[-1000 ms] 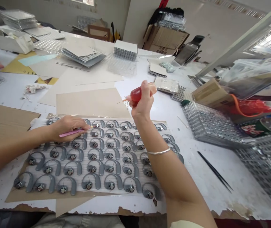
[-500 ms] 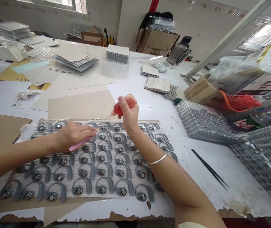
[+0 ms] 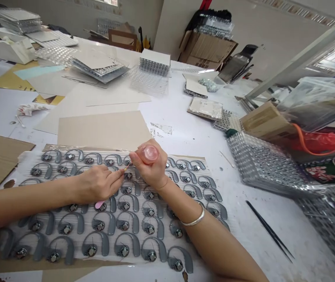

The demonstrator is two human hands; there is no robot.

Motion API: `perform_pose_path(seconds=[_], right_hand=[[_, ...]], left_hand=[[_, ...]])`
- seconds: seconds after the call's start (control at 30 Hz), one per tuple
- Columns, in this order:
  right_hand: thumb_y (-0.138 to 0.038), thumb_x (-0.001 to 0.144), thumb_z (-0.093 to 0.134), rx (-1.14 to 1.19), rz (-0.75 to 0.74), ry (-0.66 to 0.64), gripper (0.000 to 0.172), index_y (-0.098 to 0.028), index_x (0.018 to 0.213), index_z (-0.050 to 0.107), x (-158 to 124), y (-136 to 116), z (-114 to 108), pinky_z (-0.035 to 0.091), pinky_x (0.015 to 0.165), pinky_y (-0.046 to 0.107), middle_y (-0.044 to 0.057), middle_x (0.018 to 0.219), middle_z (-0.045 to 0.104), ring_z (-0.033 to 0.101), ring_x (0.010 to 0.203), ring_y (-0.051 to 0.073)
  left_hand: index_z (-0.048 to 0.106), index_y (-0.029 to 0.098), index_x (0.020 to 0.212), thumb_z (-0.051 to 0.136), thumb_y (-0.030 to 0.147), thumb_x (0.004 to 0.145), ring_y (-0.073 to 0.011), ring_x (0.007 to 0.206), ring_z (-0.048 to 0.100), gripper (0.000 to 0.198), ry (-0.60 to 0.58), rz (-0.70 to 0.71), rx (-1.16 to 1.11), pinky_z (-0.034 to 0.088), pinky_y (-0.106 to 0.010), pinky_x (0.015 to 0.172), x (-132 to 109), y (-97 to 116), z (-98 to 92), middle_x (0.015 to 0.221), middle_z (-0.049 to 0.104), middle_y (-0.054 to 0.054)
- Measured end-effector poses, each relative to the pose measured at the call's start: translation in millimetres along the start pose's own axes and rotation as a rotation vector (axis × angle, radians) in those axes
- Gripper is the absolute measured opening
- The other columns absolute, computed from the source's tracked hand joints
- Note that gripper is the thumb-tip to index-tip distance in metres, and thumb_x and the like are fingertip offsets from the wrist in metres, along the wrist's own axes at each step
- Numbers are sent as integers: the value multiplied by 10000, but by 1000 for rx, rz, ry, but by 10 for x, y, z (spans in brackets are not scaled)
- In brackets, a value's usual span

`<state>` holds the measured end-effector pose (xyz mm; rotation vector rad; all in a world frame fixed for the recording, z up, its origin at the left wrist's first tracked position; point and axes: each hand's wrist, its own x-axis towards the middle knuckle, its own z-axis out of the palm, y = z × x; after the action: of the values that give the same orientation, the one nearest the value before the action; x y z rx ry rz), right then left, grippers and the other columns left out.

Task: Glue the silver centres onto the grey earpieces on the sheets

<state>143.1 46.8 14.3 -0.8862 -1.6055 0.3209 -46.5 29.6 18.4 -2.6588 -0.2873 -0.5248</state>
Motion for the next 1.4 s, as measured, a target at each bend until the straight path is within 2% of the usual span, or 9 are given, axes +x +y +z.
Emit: perform_pose_path(seconds=[0.1,0.43,0.6,0.77,1.13,1.4], right_hand=[[-224,792,663,6,-54,-18,168,-187,662,563,11,5,6,487,639,300,-1,628,576,581,655,143],[-203,779,669,-41,-54,-60,134,-177,699,564,-14,26,20,468,592,280,11,710,561,553,627,121],[-200,778,668,-40,-85,-54,139,-184,709,549,-26,51,24,474,601,298,19,695,575,568,636,140],[-244,792,660,-60,-45,-42,143,-189,719,551,-40,70,17,490,622,312,16,677,581,593,650,154],[-225,797,656,-39,-116,-37,151,-187,701,545,-22,62,35,470,603,301,8,686,562,555,630,135],[-219,799,655,-33,-107,-29,158,-193,708,529,-38,84,39,486,622,313,7,672,575,579,639,145]], left_hand=[[563,78,797,452,15,826,-167,470,585,131,1,2,17,496,-275,385,2,21,25,707,658,-120],[573,64,826,459,18,819,-166,477,595,124,-5,-1,4,499,-271,374,-32,16,38,752,674,-136],[573,57,835,474,21,811,-178,467,590,108,24,-15,-12,493,-284,360,-28,13,58,728,670,-130],[562,67,859,444,31,826,-169,435,565,127,22,-28,-16,478,-284,355,-32,11,69,714,660,-117],[554,81,849,427,31,827,-168,421,542,138,27,-39,-40,465,-288,350,-40,8,65,663,634,-81],[556,77,843,417,20,824,-162,418,535,151,45,-36,-34,461,-275,349,-35,-13,58,636,627,-73]])
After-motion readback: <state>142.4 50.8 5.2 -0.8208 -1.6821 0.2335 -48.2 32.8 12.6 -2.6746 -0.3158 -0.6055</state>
